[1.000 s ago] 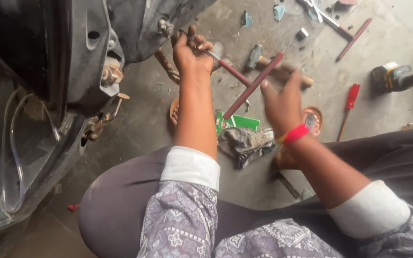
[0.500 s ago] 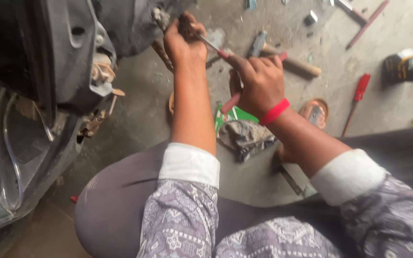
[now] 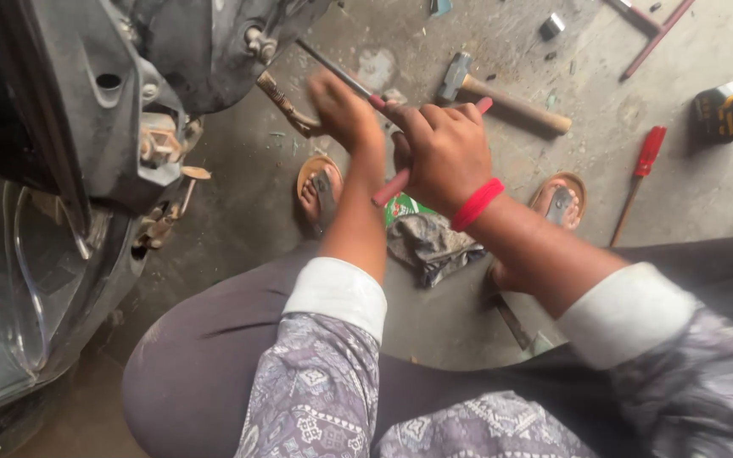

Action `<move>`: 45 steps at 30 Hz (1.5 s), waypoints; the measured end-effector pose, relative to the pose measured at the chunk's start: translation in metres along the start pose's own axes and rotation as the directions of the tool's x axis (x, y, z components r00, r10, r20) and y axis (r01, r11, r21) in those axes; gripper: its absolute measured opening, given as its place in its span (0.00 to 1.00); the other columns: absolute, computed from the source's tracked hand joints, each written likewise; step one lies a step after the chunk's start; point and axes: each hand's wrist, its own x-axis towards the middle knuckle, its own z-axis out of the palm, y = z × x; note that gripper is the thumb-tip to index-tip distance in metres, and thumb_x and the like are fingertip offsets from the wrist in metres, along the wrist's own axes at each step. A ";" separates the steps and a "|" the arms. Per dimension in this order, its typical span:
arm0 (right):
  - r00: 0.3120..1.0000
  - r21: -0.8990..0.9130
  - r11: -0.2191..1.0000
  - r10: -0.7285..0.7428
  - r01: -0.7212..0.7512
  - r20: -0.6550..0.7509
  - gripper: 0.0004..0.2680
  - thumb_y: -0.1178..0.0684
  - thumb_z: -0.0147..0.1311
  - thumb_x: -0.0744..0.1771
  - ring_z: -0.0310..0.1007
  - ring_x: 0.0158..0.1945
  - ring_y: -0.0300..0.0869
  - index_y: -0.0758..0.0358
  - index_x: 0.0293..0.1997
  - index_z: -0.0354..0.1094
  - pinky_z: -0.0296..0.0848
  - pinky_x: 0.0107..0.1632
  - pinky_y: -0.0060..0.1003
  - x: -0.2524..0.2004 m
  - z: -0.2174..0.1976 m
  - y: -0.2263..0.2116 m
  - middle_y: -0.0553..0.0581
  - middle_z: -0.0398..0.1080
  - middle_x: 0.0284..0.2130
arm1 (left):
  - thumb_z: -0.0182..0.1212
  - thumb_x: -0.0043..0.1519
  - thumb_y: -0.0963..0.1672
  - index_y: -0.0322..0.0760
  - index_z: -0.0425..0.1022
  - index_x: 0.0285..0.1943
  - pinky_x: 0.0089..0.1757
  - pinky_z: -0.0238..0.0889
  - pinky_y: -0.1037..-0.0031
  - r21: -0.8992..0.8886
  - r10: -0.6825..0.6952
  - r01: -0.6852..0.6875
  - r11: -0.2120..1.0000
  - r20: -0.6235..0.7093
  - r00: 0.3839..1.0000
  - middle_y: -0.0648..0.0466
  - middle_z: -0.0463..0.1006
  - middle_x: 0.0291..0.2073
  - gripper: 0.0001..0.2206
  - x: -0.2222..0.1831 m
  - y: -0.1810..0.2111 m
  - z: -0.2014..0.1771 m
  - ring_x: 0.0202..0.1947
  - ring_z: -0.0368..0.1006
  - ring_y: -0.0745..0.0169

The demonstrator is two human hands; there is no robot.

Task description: Repairing and maintaining engine components of a scooter using hand tools.

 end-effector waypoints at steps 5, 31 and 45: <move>0.944 -0.187 0.936 -0.262 0.299 0.200 0.17 0.55 0.60 0.66 0.71 0.37 0.46 0.58 0.63 0.72 0.64 0.49 0.43 -0.007 -0.050 0.032 0.51 0.66 0.30 | 0.55 0.66 0.44 0.45 0.72 0.60 0.44 0.72 0.58 0.630 0.095 -0.698 0.342 0.715 0.692 0.45 0.73 0.51 0.14 -0.086 -0.044 -0.027 0.48 0.75 0.43; 0.719 0.202 0.726 0.524 -0.658 0.457 0.12 0.56 0.62 0.67 0.69 0.30 0.38 0.66 0.56 0.76 0.69 0.34 0.33 -0.026 -0.140 -0.027 0.63 0.72 0.27 | 0.58 0.56 0.39 0.35 0.77 0.39 0.31 0.72 0.66 0.713 -0.607 0.179 0.678 0.405 0.684 0.46 0.80 0.30 0.06 -0.013 -0.035 -0.080 0.28 0.78 0.53; 0.614 0.668 0.284 0.719 -0.688 0.326 0.11 0.56 0.61 0.65 0.71 0.32 0.34 0.69 0.51 0.76 0.72 0.37 0.32 -0.065 0.019 -0.105 0.53 0.76 0.30 | 0.59 0.59 0.40 0.29 0.71 0.38 0.35 0.72 0.58 -0.234 -0.426 0.543 0.807 0.406 0.808 0.47 0.77 0.31 0.05 0.084 0.077 -0.130 0.32 0.75 0.50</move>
